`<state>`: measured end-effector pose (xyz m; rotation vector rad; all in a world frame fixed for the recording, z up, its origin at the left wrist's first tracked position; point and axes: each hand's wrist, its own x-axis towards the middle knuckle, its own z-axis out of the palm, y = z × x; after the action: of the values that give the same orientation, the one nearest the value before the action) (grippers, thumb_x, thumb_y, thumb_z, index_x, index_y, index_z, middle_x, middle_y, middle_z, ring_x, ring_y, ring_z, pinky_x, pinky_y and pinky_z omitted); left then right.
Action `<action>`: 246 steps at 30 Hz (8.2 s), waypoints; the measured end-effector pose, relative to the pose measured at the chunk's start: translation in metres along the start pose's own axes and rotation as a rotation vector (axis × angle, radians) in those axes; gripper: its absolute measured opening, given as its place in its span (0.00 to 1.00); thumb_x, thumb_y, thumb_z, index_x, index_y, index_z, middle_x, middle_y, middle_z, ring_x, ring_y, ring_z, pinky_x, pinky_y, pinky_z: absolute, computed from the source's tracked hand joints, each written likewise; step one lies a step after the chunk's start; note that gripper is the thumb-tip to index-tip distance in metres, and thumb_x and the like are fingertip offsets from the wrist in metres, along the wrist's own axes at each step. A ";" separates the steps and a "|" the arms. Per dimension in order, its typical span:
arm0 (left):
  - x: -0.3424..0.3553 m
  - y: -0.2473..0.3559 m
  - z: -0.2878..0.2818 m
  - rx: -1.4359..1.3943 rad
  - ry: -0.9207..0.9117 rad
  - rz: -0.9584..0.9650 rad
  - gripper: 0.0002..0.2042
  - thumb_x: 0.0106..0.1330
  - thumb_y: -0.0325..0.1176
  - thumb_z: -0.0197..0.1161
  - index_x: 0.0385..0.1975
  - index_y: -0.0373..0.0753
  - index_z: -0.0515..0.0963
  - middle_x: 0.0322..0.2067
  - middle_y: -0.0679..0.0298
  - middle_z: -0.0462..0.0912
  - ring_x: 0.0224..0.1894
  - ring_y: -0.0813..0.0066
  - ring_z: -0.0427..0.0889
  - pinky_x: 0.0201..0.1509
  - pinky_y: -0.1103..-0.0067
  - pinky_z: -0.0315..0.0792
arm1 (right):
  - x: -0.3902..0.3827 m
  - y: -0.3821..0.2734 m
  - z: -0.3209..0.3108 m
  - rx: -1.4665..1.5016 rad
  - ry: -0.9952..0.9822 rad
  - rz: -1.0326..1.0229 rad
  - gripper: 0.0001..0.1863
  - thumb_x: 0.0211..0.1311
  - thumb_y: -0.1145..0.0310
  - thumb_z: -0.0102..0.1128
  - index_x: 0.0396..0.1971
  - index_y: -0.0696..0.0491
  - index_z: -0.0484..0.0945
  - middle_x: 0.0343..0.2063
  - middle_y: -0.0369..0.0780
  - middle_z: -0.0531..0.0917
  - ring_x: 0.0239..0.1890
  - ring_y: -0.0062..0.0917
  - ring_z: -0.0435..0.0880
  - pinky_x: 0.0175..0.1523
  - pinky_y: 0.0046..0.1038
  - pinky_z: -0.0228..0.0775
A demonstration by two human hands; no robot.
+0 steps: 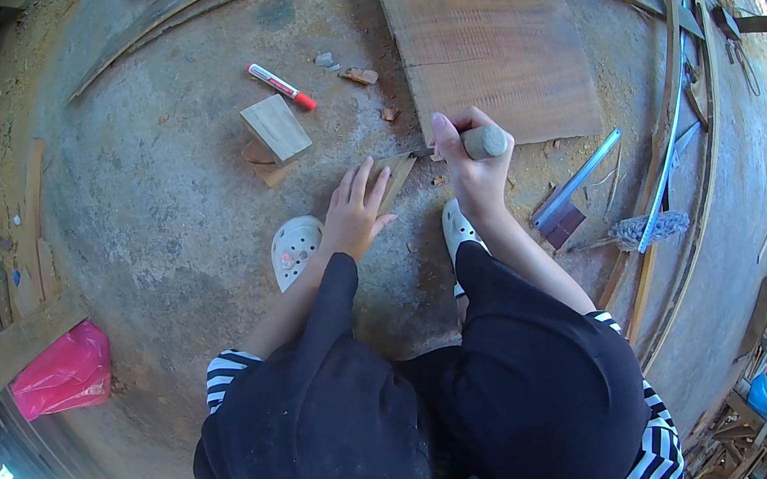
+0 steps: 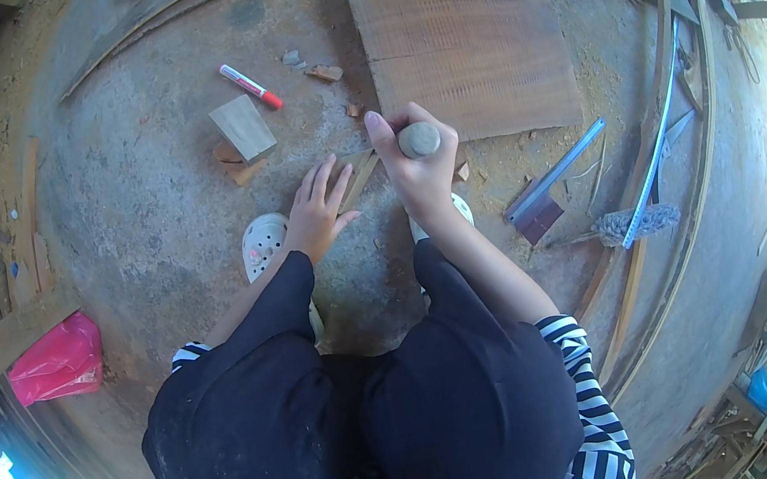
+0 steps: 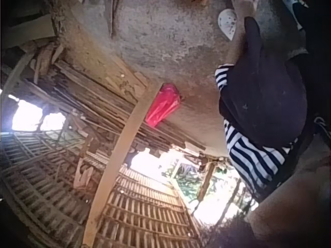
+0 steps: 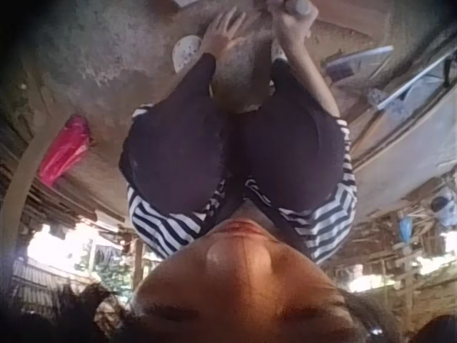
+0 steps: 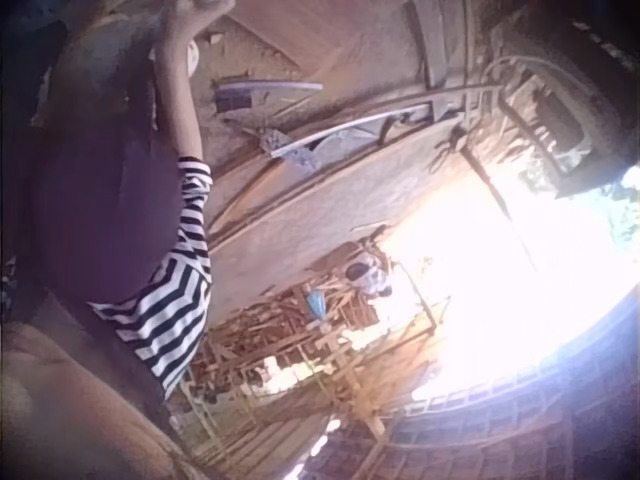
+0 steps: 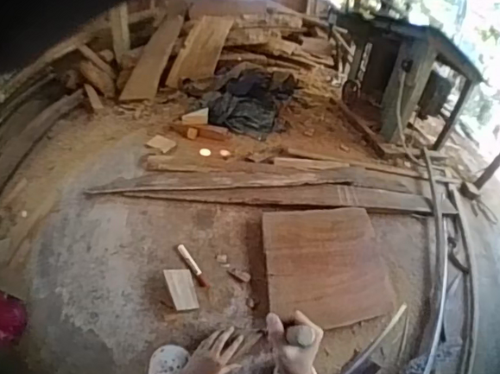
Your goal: The person cuts a wooden block using a hand saw blade, then sits on the ground and carves the wood with a chisel struck by a wooden block.
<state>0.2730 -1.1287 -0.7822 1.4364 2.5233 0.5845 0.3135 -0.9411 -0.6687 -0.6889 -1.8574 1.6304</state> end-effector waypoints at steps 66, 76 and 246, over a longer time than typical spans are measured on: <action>0.093 0.052 -0.087 -1.075 0.146 -0.088 0.05 0.55 0.27 0.65 0.24 0.34 0.75 0.21 0.62 0.79 0.25 0.78 0.78 0.30 0.77 0.71 | 0.023 -0.090 -0.061 -0.235 -0.297 -0.376 0.42 0.42 0.63 0.67 0.58 0.65 0.59 0.40 0.47 0.79 0.43 0.29 0.83 0.43 0.24 0.75; 0.103 0.065 -0.091 -1.127 0.044 -0.124 0.16 0.54 0.22 0.63 0.44 0.32 0.77 0.42 0.59 0.83 0.45 0.77 0.79 0.48 0.76 0.73 | -0.004 -0.113 -0.069 -0.333 -0.205 -0.432 0.39 0.40 0.59 0.69 0.51 0.68 0.68 0.35 0.51 0.80 0.33 0.39 0.83 0.39 0.31 0.75; 0.100 0.060 -0.064 -1.292 0.012 -0.097 0.04 0.58 0.25 0.61 0.23 0.33 0.78 0.21 0.72 0.78 0.24 0.88 0.72 0.25 0.80 0.66 | -0.012 -0.131 -0.059 -0.475 -0.201 -0.624 0.35 0.46 0.67 0.67 0.58 0.61 0.70 0.36 0.54 0.84 0.36 0.30 0.86 0.41 0.27 0.75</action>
<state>0.2465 -1.0320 -0.6953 0.7503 1.4925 1.7111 0.3622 -0.9241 -0.5339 -0.0843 -2.3274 0.8903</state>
